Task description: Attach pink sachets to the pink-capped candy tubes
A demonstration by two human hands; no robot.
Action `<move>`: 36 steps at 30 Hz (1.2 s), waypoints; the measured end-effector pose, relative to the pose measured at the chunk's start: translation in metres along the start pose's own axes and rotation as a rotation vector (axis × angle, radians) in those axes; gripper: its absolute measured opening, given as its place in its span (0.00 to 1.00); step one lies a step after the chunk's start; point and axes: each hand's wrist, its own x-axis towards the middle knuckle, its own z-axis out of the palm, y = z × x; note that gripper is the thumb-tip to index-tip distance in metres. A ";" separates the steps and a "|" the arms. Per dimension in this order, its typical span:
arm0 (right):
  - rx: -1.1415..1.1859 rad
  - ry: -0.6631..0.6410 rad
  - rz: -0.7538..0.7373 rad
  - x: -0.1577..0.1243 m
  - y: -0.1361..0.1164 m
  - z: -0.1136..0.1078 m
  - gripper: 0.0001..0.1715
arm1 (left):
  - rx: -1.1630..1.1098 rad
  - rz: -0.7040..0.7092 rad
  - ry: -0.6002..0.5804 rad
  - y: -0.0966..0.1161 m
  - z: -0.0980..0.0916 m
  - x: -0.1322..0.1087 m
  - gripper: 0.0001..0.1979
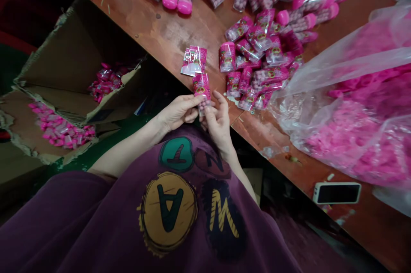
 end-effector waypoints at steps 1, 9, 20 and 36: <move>-0.013 0.012 -0.007 0.000 0.000 0.000 0.36 | 0.039 0.015 0.030 -0.001 0.003 0.000 0.19; 0.032 -0.024 -0.010 0.000 -0.002 -0.004 0.35 | 0.143 0.105 0.090 -0.008 0.013 -0.005 0.20; -0.022 0.019 -0.064 0.003 -0.003 0.001 0.33 | -0.027 0.048 0.130 -0.008 0.021 -0.001 0.20; -0.363 0.306 -0.375 0.041 -0.051 -0.040 0.25 | 0.256 0.217 0.088 -0.005 0.037 -0.006 0.18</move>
